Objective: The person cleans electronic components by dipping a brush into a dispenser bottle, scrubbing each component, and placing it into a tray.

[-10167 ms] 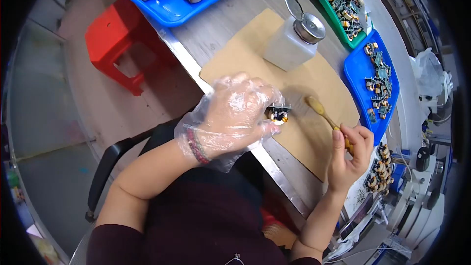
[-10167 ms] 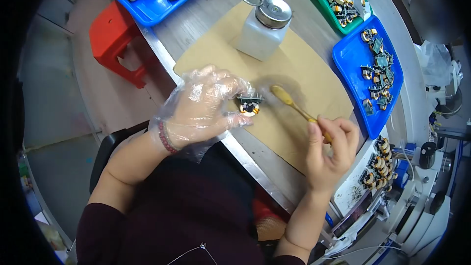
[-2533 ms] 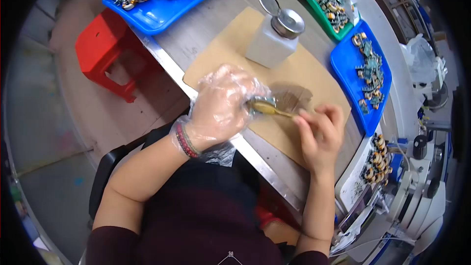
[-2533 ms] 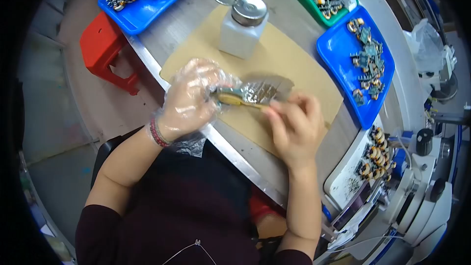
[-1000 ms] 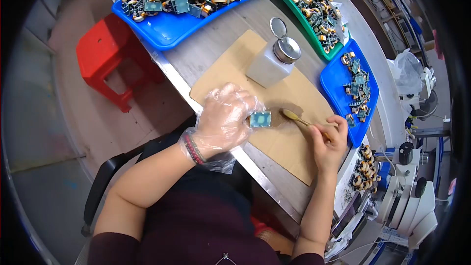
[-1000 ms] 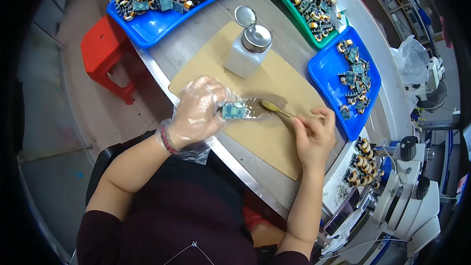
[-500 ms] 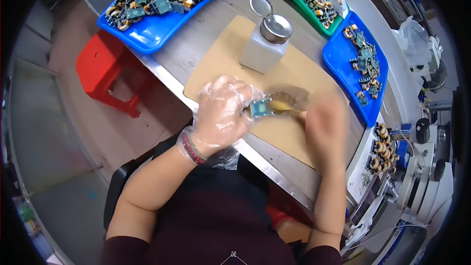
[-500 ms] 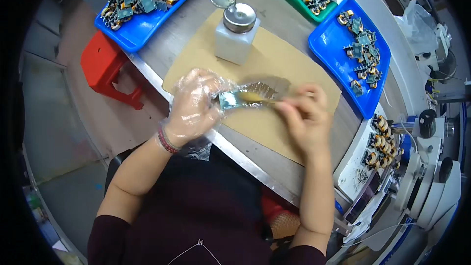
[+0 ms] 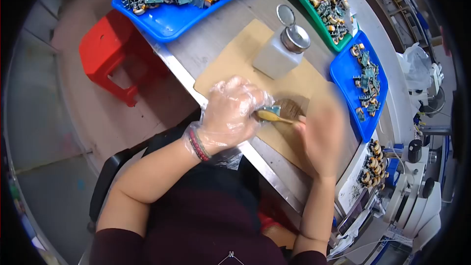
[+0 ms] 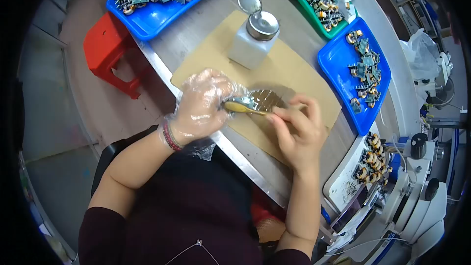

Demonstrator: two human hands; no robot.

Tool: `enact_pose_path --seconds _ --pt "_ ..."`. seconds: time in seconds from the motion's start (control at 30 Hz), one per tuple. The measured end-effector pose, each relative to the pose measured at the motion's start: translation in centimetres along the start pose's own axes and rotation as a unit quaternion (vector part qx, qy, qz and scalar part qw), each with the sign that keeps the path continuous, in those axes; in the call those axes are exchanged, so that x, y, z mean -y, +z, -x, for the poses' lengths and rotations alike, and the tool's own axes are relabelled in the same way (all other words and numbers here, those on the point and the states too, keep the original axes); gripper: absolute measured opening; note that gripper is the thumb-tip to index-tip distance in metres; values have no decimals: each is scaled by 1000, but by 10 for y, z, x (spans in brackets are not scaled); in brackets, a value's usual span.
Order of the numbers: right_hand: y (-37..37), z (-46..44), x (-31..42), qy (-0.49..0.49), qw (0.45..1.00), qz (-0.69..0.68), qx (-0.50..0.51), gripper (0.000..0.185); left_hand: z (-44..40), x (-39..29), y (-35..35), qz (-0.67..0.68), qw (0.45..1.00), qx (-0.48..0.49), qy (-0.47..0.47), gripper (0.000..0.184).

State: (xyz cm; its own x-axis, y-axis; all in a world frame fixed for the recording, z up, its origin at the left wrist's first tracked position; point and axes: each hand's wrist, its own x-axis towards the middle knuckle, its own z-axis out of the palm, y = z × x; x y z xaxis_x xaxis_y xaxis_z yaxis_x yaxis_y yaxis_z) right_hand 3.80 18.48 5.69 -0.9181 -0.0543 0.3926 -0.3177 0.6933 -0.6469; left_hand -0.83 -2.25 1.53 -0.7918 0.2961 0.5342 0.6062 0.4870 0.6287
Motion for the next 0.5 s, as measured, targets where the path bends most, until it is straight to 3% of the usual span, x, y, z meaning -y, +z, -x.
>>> enact_pose_path --seconds 0.03,0.07,0.1,0.13,0.17,0.2,0.27,0.33,0.4,0.43,0.5 --pt "9 3 -7 29 999 -37 9 12 -1 -1 -2 0 1000 -3 0 25" --pt "-4 5 -22 -24 999 40 0 9 -2 -2 -2 2 1000 4 -3 26" --pt "-22 8 -22 78 987 141 -3 8 -2 -1 -1 5 1000 11 0 27" --pt "-28 10 -31 100 989 92 -54 9 0 2 1 8 1000 15 -3 27" --pt "-30 12 -36 -22 987 141 -67 11 1 3 3 18 1000 -4 1 27" --pt "-20 12 -21 -6 995 53 -81 13 1 2 3 17 1000 -8 -4 27" --pt "6 3 4 -89 991 96 -25 15 -1 1 1 8 1000 8 -8 27" --pt "14 6 -15 18 999 -18 -46 13 0 2 1 11 1000 -6 6 26" --pt "-13 4 -28 33 987 139 -78 11 0 2 -3 -4 998 55 -14 25" --pt "-17 7 -29 72 983 134 -101 11 -1 0 1 18 1000 -8 -4 22" --pt "-7 9 -15 -43 991 40 -119 13 -1 3 -2 3 1000 13 -14 22"
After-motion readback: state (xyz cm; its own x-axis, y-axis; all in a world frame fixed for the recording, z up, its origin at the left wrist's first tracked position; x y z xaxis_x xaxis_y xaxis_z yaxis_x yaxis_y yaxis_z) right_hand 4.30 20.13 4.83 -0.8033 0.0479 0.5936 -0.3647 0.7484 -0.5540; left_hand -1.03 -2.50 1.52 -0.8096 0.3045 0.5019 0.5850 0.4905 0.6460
